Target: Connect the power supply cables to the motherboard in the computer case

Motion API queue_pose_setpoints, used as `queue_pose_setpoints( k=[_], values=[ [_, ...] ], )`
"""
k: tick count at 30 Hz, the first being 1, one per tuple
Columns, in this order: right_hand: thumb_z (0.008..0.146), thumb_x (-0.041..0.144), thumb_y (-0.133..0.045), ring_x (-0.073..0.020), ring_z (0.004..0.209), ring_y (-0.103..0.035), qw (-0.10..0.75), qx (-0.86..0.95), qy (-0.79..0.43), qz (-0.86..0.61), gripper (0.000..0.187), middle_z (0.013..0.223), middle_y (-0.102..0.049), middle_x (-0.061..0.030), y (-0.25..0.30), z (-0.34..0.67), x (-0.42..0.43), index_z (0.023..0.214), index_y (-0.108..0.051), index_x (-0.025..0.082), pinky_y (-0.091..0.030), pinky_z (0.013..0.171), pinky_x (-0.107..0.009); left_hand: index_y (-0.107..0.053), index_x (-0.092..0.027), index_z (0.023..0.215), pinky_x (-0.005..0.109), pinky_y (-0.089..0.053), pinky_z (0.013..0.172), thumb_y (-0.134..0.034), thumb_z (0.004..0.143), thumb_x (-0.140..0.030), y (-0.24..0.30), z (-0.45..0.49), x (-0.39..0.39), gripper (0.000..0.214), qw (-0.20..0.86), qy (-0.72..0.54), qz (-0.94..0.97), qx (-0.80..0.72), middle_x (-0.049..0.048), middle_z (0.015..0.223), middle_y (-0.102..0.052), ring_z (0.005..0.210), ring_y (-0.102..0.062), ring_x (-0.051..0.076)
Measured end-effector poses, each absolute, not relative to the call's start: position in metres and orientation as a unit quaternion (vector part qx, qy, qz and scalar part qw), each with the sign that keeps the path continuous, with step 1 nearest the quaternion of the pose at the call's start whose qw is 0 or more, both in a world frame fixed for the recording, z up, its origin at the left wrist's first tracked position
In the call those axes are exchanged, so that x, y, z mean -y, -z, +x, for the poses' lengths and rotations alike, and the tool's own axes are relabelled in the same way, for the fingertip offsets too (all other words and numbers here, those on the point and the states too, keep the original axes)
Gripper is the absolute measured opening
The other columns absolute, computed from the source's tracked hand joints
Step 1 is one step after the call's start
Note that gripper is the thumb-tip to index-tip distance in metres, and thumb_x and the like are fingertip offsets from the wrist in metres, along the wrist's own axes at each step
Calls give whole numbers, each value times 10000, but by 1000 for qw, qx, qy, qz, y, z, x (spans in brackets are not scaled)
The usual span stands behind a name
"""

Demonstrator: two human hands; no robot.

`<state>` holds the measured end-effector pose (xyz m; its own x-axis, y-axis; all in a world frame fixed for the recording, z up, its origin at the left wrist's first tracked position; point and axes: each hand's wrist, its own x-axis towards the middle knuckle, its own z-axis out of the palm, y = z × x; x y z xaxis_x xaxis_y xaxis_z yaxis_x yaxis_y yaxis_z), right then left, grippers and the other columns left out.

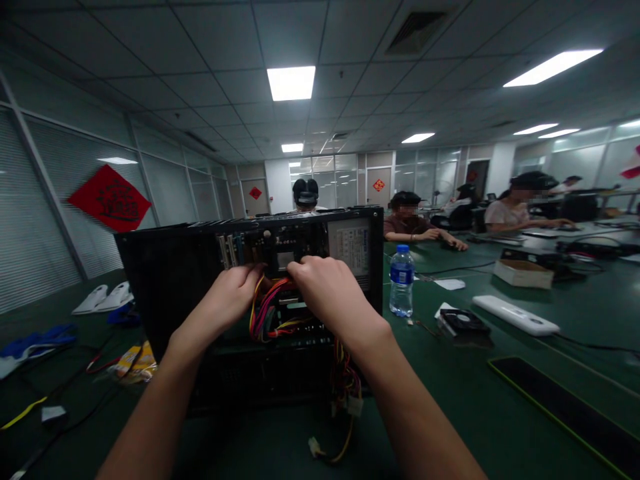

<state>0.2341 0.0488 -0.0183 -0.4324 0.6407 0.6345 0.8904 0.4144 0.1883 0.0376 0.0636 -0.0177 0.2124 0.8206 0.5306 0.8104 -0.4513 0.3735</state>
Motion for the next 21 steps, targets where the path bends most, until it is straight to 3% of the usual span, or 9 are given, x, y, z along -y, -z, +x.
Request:
queue_pose_setpoints(
  k=[4, 9, 13, 21],
  values=[
    [960, 100, -528, -223, 753, -695, 211, 802, 215, -515, 211, 891, -709, -76, 21, 227, -47, 993, -718, 185, -410, 589, -286, -718, -151, 1051, 316, -492, 830, -357, 1005, -275, 20, 36, -71, 384, 43, -354, 773, -524, 136, 1080, -746, 957, -696, 258],
    [931, 26, -504, -282, 843, -724, 174, 786, 145, -576, 266, 941, -721, -129, 19, 219, -37, 1009, -731, 143, -520, 668, -330, -658, -150, 1262, 325, -474, 1013, -472, 925, -191, 22, 26, -79, 388, 108, -362, 799, -467, 92, 1299, -675, 1171, -639, 244],
    [932, -3, -460, -307, 919, -727, 137, 800, 124, -571, 318, 997, -726, -165, 21, 212, -35, 1060, -729, 110, -565, 743, -357, -712, -162, 1189, 323, -504, 985, -540, 874, -160, 27, 25, -82, 359, 156, -293, 841, -427, 59, 1206, -727, 1099, -677, 237],
    [958, 63, -453, -339, 976, -719, 77, 843, 116, -520, 315, 1020, -728, -229, 53, 193, -68, 1079, -744, 57, -581, 814, -405, -780, -197, 1054, 278, -505, 861, -518, 848, -79, 48, 33, -102, 353, 91, -168, 896, -400, 82, 1074, -767, 947, -702, 222]
  ],
)
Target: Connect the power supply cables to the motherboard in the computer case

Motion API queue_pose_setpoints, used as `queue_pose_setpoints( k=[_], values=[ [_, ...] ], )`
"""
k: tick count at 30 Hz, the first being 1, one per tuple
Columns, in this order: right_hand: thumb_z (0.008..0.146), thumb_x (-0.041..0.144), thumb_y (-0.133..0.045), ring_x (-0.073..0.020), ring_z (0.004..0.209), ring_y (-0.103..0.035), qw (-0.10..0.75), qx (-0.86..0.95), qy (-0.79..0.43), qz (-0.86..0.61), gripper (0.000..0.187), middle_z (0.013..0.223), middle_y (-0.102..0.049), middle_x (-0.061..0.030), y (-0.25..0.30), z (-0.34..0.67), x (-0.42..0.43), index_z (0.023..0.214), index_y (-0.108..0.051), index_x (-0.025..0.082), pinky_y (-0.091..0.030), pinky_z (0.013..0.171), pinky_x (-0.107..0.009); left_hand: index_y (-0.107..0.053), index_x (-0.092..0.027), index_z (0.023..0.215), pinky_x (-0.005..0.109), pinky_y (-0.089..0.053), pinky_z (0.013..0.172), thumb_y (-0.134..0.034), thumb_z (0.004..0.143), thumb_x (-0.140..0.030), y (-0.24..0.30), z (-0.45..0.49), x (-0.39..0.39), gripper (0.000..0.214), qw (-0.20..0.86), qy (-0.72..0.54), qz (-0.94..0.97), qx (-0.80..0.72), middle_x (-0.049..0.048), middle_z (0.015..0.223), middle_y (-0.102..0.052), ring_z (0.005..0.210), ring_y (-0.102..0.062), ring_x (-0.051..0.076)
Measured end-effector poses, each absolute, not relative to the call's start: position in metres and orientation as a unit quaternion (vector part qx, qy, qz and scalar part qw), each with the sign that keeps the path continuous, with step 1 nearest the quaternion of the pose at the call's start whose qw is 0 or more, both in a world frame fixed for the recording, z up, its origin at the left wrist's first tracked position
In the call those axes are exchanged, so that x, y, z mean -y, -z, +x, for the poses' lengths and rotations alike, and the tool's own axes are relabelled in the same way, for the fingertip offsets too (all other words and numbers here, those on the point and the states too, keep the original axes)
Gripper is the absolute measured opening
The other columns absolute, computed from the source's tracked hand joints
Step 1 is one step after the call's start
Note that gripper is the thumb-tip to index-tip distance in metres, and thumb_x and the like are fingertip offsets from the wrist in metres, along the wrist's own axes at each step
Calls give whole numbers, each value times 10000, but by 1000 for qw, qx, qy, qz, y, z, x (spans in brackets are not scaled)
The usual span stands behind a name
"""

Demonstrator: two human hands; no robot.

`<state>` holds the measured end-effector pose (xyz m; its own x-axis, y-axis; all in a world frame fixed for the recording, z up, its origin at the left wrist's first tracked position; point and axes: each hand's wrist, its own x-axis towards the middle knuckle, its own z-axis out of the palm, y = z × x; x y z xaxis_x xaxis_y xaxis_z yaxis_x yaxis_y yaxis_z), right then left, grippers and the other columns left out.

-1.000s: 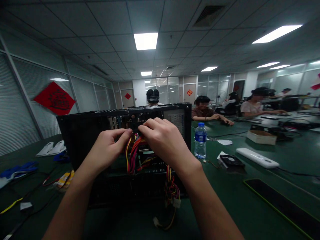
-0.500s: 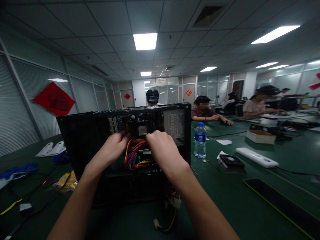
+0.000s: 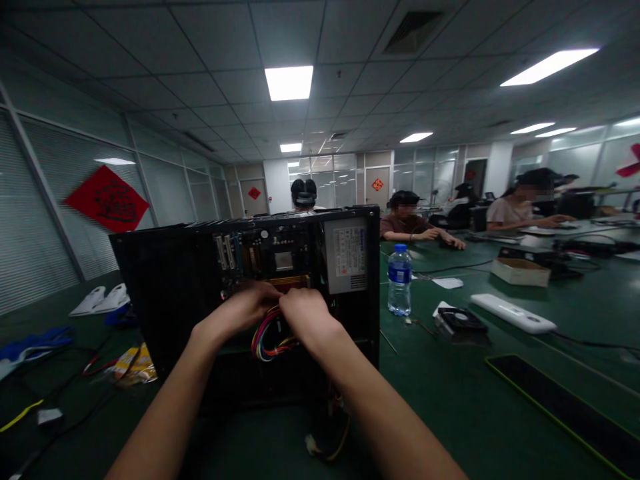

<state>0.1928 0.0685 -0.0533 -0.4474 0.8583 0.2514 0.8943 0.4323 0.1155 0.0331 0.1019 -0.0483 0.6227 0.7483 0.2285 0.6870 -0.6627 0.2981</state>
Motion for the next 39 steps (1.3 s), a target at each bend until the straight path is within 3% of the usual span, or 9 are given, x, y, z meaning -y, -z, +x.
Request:
queue_pose_setpoints(
  k=[5, 13, 26, 30, 35, 39],
  values=[
    [913, 63, -532, -335, 994, -721, 61, 836, 59, -542, 283, 1017, -729, -244, 66, 189, -92, 1090, -752, 59, -576, 804, -359, -791, -184, 972, 276, -498, 829, -572, 836, -124, 61, 27, -116, 265, 58, -160, 880, -443, 102, 1009, -773, 936, -701, 244],
    [923, -28, -408, -287, 1028, -714, 94, 809, 65, -576, 386, 1116, -704, -259, 60, 202, -101, 1175, -698, 15, -551, 820, -308, -743, -159, 1023, 267, -471, 738, -593, 906, -288, 68, 29, -127, 230, 13, -195, 846, -497, 108, 1012, -762, 923, -705, 241],
    [894, 114, -606, -315, 1001, -717, 44, 831, 76, -549, 259, 1088, -721, -230, 91, 202, -133, 1114, -738, 77, -565, 782, -335, -781, -207, 884, 293, -465, 753, -638, 832, -190, 72, 38, -129, 154, -46, -127, 827, -545, 87, 945, -769, 911, -702, 254],
    [904, 142, -599, -320, 999, -714, 53, 840, 89, -532, 253, 1096, -723, -209, 91, 202, -132, 1110, -736, 89, -566, 782, -348, -767, -205, 908, 286, -451, 710, -614, 848, -210, 74, 38, -127, 164, -25, -121, 818, -562, 90, 954, -766, 897, -701, 250],
    [904, 159, -595, -342, 1001, -707, 62, 850, 107, -511, 252, 1075, -723, -222, 87, 201, -127, 1091, -744, 80, -567, 782, -375, -760, -213, 899, 246, -432, 630, -641, 862, -370, 83, 35, -133, 200, 34, -116, 805, -581, 68, 920, -770, 850, -705, 218],
    [898, 130, -578, -338, 989, -710, 65, 856, 116, -500, 249, 1062, -726, -221, 88, 200, -126, 1072, -748, 76, -564, 777, -370, -772, -200, 844, 238, -413, 577, -673, 826, -344, 90, 34, -142, 176, 66, -115, 784, -607, 62, 843, -770, 784, -705, 205]
  ],
)
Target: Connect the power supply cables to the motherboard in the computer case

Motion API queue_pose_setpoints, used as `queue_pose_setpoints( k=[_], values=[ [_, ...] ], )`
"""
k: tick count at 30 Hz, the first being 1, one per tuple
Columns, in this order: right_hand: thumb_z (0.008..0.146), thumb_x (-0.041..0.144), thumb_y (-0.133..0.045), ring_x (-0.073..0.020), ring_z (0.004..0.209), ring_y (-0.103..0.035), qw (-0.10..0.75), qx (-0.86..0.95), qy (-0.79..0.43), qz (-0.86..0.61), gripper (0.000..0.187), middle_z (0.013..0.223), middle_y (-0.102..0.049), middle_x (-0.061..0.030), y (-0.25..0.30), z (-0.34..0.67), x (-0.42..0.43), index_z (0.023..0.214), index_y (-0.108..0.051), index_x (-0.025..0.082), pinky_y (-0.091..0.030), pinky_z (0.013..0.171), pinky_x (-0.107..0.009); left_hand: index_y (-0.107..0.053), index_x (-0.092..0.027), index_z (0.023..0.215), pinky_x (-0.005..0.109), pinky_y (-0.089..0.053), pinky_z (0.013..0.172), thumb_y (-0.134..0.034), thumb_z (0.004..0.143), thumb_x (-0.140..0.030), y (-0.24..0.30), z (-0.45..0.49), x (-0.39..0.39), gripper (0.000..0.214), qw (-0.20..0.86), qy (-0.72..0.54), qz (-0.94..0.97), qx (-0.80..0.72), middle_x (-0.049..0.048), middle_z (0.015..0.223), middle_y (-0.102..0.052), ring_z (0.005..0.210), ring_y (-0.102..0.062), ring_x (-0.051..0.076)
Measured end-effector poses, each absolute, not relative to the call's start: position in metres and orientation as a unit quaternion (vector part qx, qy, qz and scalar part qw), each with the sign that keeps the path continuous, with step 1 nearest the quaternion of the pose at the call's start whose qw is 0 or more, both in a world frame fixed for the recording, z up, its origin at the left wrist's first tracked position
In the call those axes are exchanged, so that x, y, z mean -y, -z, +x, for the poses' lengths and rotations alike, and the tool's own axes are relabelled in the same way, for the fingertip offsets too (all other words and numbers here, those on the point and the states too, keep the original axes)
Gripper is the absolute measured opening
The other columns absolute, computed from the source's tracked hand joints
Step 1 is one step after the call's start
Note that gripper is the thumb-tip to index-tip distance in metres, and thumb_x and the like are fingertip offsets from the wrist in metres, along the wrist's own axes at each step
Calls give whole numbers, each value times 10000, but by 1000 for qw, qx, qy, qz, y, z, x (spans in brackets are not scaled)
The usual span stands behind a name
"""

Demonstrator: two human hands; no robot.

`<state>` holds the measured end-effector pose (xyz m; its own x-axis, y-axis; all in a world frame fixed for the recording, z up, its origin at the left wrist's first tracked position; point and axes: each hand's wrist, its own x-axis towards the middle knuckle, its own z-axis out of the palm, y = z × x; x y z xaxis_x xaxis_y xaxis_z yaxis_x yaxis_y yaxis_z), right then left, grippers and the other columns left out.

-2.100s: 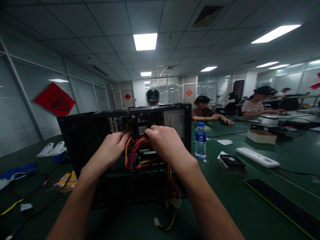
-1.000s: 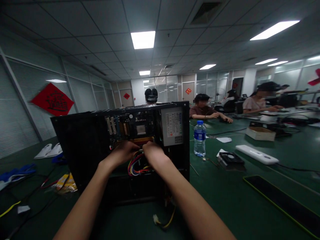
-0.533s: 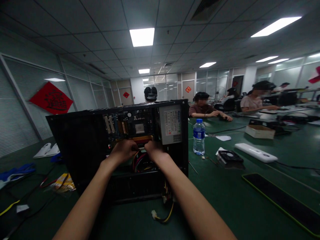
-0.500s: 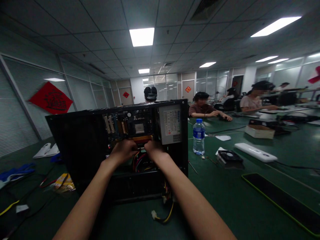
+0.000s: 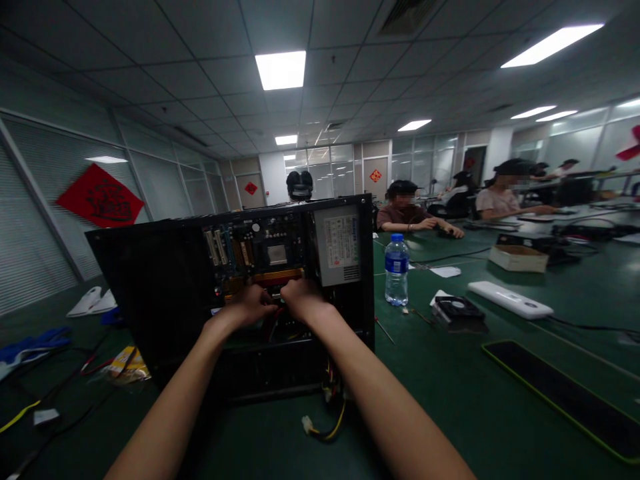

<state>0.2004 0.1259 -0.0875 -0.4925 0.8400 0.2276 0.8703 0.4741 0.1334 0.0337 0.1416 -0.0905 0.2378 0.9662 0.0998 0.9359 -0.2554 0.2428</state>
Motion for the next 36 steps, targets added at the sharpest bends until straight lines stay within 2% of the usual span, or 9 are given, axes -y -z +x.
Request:
queue_pose_setpoints(
  k=[6, 18, 24, 30, 36],
  values=[
    [906, 145, -569, -329, 987, -711, 66, 857, 118, -496, 260, 1064, -724, -223, 87, 202, -124, 1089, -743, 82, -556, 770, -355, -791, -218, 822, 253, -427, 584, -700, 783, -365, 90, 33, -147, 178, 77, -128, 754, -640, 51, 818, -771, 779, -708, 212],
    [875, 112, -572, -305, 997, -707, 65, 860, 121, -491, 265, 1079, -721, -215, 86, 202, -124, 1077, -741, 83, -540, 782, -330, -766, -185, 850, 297, -476, 654, -692, 744, -353, 82, 49, -132, 213, 23, -132, 707, -694, 163, 969, -768, 924, -721, 308],
    [894, 164, -581, -296, 990, -704, 78, 861, 124, -487, 238, 1078, -721, -205, 87, 202, -125, 1052, -744, 92, -531, 784, -320, -772, -180, 856, 287, -500, 679, -685, 756, -323, 84, 53, -133, 195, 8, -130, 713, -689, 167, 964, -769, 920, -723, 295],
    [878, 149, -583, -305, 1032, -680, 102, 869, 131, -467, 220, 1089, -716, -188, 92, 202, -129, 1024, -734, 85, -525, 780, -326, -760, -123, 978, 310, -517, 744, -630, 801, -266, 89, 61, -131, 262, -26, -136, 715, -685, 224, 1023, -745, 976, -713, 323],
    [911, 119, -551, -290, 1021, -688, 119, 882, 110, -442, 219, 1120, -704, -173, 97, 201, -133, 1052, -713, 80, -519, 796, -320, -765, -136, 911, 330, -516, 725, -622, 806, -300, 90, 55, -133, 241, -7, -144, 722, -676, 210, 978, -753, 946, -718, 332]
  ],
)
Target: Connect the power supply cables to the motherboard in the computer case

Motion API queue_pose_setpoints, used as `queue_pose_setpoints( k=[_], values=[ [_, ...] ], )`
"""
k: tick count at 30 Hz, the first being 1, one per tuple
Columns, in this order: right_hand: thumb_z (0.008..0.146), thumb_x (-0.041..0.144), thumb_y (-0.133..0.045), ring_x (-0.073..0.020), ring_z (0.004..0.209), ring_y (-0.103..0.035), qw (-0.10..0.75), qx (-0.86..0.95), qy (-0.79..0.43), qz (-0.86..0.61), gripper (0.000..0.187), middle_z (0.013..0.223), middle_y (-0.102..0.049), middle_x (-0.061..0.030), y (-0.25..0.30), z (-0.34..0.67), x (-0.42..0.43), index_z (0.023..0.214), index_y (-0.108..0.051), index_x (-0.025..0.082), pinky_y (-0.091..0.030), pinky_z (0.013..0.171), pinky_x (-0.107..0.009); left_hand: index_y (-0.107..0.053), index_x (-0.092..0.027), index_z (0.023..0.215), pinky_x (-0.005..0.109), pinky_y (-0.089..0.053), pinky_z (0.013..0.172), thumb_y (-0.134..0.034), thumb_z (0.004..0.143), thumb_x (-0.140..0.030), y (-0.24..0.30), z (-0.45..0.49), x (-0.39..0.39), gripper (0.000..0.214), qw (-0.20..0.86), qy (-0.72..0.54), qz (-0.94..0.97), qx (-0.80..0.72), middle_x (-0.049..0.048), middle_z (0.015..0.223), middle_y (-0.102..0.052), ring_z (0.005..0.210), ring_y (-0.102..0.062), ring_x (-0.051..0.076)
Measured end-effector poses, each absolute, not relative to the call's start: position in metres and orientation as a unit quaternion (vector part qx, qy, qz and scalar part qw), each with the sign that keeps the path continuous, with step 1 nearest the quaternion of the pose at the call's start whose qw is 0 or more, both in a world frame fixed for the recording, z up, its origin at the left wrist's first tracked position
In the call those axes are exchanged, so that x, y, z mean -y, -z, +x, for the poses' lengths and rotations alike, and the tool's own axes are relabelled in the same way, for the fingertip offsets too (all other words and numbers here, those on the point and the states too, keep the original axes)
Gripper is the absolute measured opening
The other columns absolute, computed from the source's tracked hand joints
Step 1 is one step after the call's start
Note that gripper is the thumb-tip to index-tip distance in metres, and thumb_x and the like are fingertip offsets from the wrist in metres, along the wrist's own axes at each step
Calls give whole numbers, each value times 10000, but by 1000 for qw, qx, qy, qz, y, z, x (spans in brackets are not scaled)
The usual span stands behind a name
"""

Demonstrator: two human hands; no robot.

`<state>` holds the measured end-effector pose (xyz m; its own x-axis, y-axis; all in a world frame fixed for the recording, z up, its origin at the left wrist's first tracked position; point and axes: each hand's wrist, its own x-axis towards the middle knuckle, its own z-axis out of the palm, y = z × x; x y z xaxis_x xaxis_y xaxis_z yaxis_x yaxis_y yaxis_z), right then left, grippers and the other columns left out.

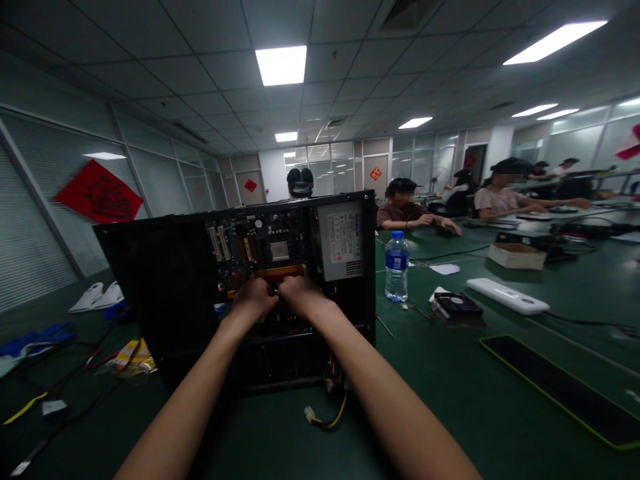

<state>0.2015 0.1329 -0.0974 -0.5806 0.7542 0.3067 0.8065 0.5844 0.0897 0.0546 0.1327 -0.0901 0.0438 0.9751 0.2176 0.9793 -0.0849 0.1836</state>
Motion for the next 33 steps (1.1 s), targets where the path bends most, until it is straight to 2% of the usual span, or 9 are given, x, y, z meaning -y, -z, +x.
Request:
queue_pose_setpoints(
  k=[7, 11, 15, 18, 26, 29, 33],
  values=[
    [895, 29, -507, -298, 976, -709, 83, 878, 92, -462, 251, 1064, -715, -185, 103, 199, -136, 1047, -704, 61, -526, 739, -311, -761, -143, 882, 322, -490, 697, -630, 809, -314, 92, 56, -138, 227, -13, 164, -718, 676, 203, 962, -751, 938, -713, 325],
    [899, 54, -525, -298, 1003, -693, 83, 880, 101, -456, 240, 1109, -692, -183, 101, 200, -134, 1074, -689, 76, -521, 778, -324, -756, -134, 858, 315, -466, 684, -625, 834, -335, 90, 52, -139, 241, -27, 161, -722, 672, 198, 940, -745, 918, -705, 313],
    [918, 66, -499, -269, 993, -680, 92, 883, 127, -442, 245, 1150, -656, -166, 94, 202, -129, 1103, -657, 99, -504, 789, -315, -743, -131, 755, 271, -411, 595, -542, 905, -354, 80, 34, -134, 335, -83, 137, -756, 635, 127, 767, -726, 724, -675, 225],
    [945, 95, -486, -256, 954, -678, 99, 889, 144, -424, 198, 1114, -646, -146, 91, 203, -128, 1063, -645, 111, -488, 746, -308, -733, -141, 696, 241, -349, 522, -560, 882, -304, 73, 21, -131, 302, -141, 106, -785, 594, 49, 634, -672, 578, -593, 154],
    [940, 85, -503, -229, 942, -665, 107, 889, 148, -420, 153, 1113, -621, -124, 97, 200, -132, 1037, -614, 125, -448, 718, -298, -688, -138, 663, 239, -323, 532, -495, 835, -193, 87, 18, -144, 264, -207, 110, -819, 524, 6, 607, -619, 553, -500, 119],
    [934, 104, -528, -230, 955, -661, 107, 883, 135, -437, 141, 1131, -620, -132, 99, 201, -132, 1044, -615, 122, -447, 727, -299, -688, -139, 675, 238, -327, 541, -496, 846, -222, 90, 16, -147, 270, -221, 114, -824, 509, 6, 620, -626, 558, -497, 119],
    [930, 129, -550, -233, 939, -666, 101, 881, 129, -443, 137, 1133, -625, -133, 102, 202, -132, 1049, -619, 117, -448, 713, -300, -713, -142, 704, 247, -316, 531, -566, 874, -371, 86, 11, -143, 321, -220, 107, -822, 513, 8, 606, -630, 533, -483, 119]
  ],
)
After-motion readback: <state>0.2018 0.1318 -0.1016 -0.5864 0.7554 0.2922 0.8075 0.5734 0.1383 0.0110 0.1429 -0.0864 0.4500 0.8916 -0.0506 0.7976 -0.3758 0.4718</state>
